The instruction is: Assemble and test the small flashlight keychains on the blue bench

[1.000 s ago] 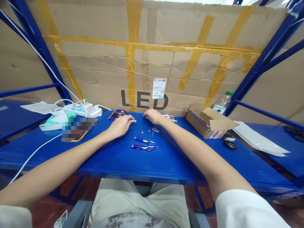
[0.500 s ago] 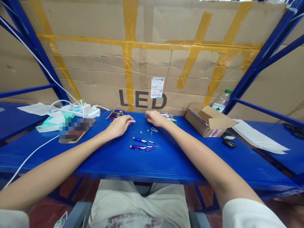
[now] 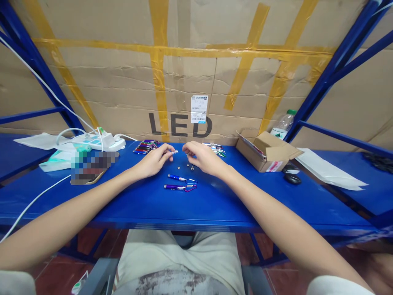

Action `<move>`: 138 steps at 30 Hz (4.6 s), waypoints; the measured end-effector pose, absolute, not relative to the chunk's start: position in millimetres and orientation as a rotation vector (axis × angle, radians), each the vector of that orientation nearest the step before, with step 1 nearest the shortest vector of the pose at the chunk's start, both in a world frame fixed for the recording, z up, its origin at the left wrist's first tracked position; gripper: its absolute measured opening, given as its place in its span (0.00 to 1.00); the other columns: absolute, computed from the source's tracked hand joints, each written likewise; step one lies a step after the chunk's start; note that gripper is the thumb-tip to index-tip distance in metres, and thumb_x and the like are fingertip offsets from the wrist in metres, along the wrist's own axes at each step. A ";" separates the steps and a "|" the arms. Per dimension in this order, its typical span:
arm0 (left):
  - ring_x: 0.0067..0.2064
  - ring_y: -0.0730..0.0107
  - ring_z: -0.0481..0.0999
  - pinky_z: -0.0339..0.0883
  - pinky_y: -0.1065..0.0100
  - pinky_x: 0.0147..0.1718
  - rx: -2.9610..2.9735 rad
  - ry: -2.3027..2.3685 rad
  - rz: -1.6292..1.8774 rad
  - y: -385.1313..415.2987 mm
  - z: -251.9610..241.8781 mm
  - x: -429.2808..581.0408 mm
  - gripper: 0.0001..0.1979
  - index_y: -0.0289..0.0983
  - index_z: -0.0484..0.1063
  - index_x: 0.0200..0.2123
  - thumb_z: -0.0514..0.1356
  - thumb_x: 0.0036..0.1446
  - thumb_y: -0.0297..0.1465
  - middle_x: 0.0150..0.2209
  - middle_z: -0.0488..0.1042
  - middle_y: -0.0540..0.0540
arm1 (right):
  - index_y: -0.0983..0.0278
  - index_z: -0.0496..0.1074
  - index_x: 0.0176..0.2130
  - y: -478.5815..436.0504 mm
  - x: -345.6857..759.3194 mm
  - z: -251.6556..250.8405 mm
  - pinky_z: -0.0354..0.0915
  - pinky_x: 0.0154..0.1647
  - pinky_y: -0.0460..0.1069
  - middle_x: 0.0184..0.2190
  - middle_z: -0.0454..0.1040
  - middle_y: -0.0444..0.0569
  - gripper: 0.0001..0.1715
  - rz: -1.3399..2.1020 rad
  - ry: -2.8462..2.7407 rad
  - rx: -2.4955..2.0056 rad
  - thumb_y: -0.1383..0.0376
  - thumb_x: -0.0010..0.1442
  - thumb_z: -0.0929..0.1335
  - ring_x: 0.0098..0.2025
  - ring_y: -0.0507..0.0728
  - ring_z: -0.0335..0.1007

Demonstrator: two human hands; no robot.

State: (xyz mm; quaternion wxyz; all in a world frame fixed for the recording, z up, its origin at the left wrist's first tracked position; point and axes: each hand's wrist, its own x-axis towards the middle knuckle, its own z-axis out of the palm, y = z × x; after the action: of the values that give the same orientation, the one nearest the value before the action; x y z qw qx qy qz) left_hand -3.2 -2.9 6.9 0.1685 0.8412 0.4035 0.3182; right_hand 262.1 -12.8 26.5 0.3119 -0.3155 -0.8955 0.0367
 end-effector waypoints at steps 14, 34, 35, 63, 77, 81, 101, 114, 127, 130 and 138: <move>0.54 0.56 0.82 0.72 0.52 0.61 2.435 0.967 0.860 -9.3 5.9 -1.5 0.13 0.41 0.72 0.56 0.53 0.77 0.38 0.48 0.85 0.43 | 0.59 0.74 0.53 -24.7 259.7 25.5 0.79 0.52 0.57 0.43 0.83 0.49 0.15 0.494 -2.035 -0.768 0.59 0.68 0.73 0.43 0.58 0.82; 0.45 0.61 0.84 0.75 0.61 0.50 2.481 0.980 0.993 -22.1 16.8 5.3 0.11 0.40 0.79 0.46 0.70 0.67 0.40 0.44 0.85 0.46 | 0.56 0.72 0.59 -38.9 253.8 30.0 0.78 0.53 0.56 0.46 0.85 0.48 0.18 0.384 -2.156 -0.717 0.60 0.72 0.71 0.47 0.60 0.84; 0.45 0.61 0.84 0.75 0.61 0.49 2.483 0.974 1.000 -22.1 16.5 5.5 0.11 0.40 0.79 0.46 0.70 0.67 0.40 0.44 0.85 0.46 | 0.56 0.72 0.60 -39.0 253.8 29.8 0.78 0.54 0.56 0.46 0.85 0.48 0.18 0.371 -2.161 -0.719 0.61 0.72 0.71 0.47 0.60 0.84; 0.43 0.58 0.86 0.79 0.57 0.48 1.823 0.780 0.899 -16.1 -6.8 25.2 0.24 0.33 0.83 0.43 0.80 0.49 0.43 0.40 0.87 0.40 | 0.59 0.74 0.57 -41.9 261.5 51.2 0.75 0.46 0.52 0.40 0.87 0.46 0.20 0.442 -2.340 -0.785 0.64 0.67 0.73 0.40 0.58 0.85; 0.34 0.66 0.80 0.73 0.66 0.38 1.942 0.932 0.818 -12.8 -7.0 21.9 0.15 0.35 0.87 0.38 0.79 0.50 0.37 0.31 0.84 0.47 | 0.59 0.72 0.61 -41.0 259.0 52.0 0.74 0.45 0.51 0.41 0.88 0.46 0.24 0.363 -2.444 -0.859 0.68 0.67 0.72 0.40 0.58 0.85; 0.33 0.67 0.78 0.71 0.67 0.37 1.965 0.940 0.789 -14.0 -5.2 23.3 0.13 0.35 0.88 0.38 0.78 0.51 0.37 0.30 0.83 0.48 | 0.59 0.73 0.59 -42.2 256.9 56.3 0.73 0.44 0.51 0.39 0.87 0.46 0.22 0.333 -2.486 -0.878 0.69 0.67 0.72 0.40 0.59 0.85; 0.31 0.66 0.74 0.65 0.66 0.34 2.155 1.002 0.819 -14.3 -3.7 19.4 0.15 0.38 0.89 0.39 0.76 0.53 0.43 0.28 0.82 0.48 | 0.59 0.75 0.57 -42.8 259.9 57.5 0.75 0.45 0.52 0.40 0.87 0.48 0.18 0.361 -2.488 -0.835 0.66 0.69 0.73 0.41 0.60 0.86; 0.32 0.67 0.73 0.63 0.67 0.34 2.155 0.998 0.821 -10.6 -4.8 14.8 0.16 0.37 0.88 0.39 0.74 0.54 0.43 0.31 0.83 0.48 | 0.61 0.82 0.44 -44.2 263.9 59.9 0.68 0.45 0.53 0.42 0.79 0.52 0.09 0.143 -2.472 -0.808 0.65 0.70 0.69 0.42 0.60 0.76; 0.34 0.65 0.77 0.67 0.66 0.36 2.176 1.003 0.819 -11.2 -1.3 12.1 0.16 0.38 0.87 0.42 0.74 0.55 0.43 0.35 0.86 0.46 | 0.60 0.81 0.46 -41.4 265.2 52.0 0.68 0.47 0.54 0.43 0.76 0.52 0.12 0.121 -2.434 -0.856 0.65 0.71 0.67 0.44 0.61 0.74; 0.36 0.64 0.79 0.69 0.65 0.40 2.237 1.021 0.856 -9.1 2.3 7.5 0.14 0.38 0.86 0.41 0.73 0.57 0.42 0.37 0.86 0.46 | 0.61 0.81 0.50 -32.9 263.9 40.9 0.68 0.52 0.56 0.47 0.77 0.54 0.15 0.091 -2.442 -0.914 0.66 0.73 0.64 0.48 0.63 0.74; 0.37 0.62 0.80 0.70 0.64 0.39 2.283 1.252 0.904 5.4 4.0 -7.4 0.11 0.38 0.85 0.40 0.70 0.59 0.39 0.39 0.87 0.45 | 0.60 0.79 0.63 -14.7 256.8 11.1 0.63 0.61 0.64 0.60 0.79 0.59 0.25 0.049 -2.677 -0.937 0.67 0.77 0.61 0.55 0.67 0.70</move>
State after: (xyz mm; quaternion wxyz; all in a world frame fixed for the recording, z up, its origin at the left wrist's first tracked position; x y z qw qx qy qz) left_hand -7.4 5.4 4.0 0.1914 0.8130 0.4459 0.3220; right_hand 256.8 -14.7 11.1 0.1517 -0.3265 -0.9328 0.0172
